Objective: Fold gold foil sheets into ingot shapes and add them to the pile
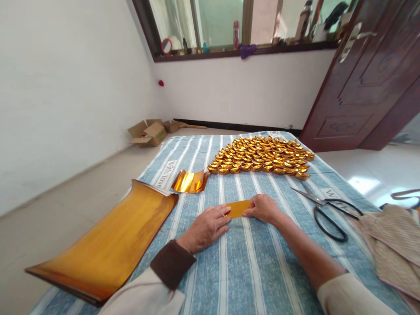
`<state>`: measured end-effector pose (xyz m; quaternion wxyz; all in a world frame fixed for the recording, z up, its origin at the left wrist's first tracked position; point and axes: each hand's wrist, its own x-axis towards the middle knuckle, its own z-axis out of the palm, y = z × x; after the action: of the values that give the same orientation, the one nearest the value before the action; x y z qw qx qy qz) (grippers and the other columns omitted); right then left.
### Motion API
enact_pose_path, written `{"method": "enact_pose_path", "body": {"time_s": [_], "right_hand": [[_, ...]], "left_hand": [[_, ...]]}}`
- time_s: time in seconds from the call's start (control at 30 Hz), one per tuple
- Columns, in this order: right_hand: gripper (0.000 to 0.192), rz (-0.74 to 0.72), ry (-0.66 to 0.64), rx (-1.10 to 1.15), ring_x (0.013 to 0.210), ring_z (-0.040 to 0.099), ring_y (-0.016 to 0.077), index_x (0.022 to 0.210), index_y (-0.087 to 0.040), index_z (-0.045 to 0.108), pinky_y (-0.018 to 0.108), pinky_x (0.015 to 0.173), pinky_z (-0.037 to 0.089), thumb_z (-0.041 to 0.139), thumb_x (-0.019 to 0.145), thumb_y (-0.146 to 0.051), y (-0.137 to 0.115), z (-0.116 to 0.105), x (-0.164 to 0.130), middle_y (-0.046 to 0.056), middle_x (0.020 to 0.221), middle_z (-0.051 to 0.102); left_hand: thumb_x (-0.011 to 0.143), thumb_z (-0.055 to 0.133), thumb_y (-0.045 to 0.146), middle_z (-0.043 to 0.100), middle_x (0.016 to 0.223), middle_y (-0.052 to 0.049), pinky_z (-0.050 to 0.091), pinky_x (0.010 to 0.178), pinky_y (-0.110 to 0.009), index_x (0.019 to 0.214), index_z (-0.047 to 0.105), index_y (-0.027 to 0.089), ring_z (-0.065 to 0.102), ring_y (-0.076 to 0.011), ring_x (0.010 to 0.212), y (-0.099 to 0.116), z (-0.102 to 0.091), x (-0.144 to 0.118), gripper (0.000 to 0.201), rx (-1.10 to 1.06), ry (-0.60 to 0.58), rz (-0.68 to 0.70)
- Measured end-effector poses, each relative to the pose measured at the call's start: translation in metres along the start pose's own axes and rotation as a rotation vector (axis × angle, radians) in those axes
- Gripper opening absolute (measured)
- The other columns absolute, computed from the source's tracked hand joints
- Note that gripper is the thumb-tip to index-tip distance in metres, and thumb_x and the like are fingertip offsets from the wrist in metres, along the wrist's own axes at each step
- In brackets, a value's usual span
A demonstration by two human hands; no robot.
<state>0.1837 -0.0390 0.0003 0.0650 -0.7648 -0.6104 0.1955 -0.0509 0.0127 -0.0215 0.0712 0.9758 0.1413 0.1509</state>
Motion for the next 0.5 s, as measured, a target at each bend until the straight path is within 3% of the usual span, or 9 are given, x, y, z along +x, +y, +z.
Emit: {"method": "enact_pose_path", "body": {"time_s": [0.23, 0.5], "right_hand": [[0.021, -0.030, -0.009, 0.032, 0.074, 0.064, 0.0165, 0.078, -0.022, 0.073, 0.023, 0.055, 0.033, 0.073, 0.072, -0.043, 0.009, 0.000, 0.002, 0.003, 0.079, 0.073], [0.020, 0.026, -0.028, 0.056, 0.068, 0.063, 0.0155, 0.071, -0.022, 0.072, 0.023, 0.052, 0.031, 0.077, 0.068, -0.041, 0.036, -0.011, 0.005, 0.001, 0.069, 0.069]], "left_hand": [[0.092, 0.056, 0.023, 0.060, 0.131, -0.012, 0.045, 0.104, -0.044, 0.112, 0.066, 0.019, 0.051, -0.0259, 0.127, -0.005, -0.004, -0.003, 0.022, -0.021, -0.010, 0.001], [0.090, 0.057, 0.020, 0.059, 0.133, -0.013, 0.043, 0.104, -0.048, 0.115, 0.065, 0.019, 0.051, -0.0275, 0.128, -0.006, -0.009, -0.002, 0.027, -0.088, -0.054, -0.012]]}}
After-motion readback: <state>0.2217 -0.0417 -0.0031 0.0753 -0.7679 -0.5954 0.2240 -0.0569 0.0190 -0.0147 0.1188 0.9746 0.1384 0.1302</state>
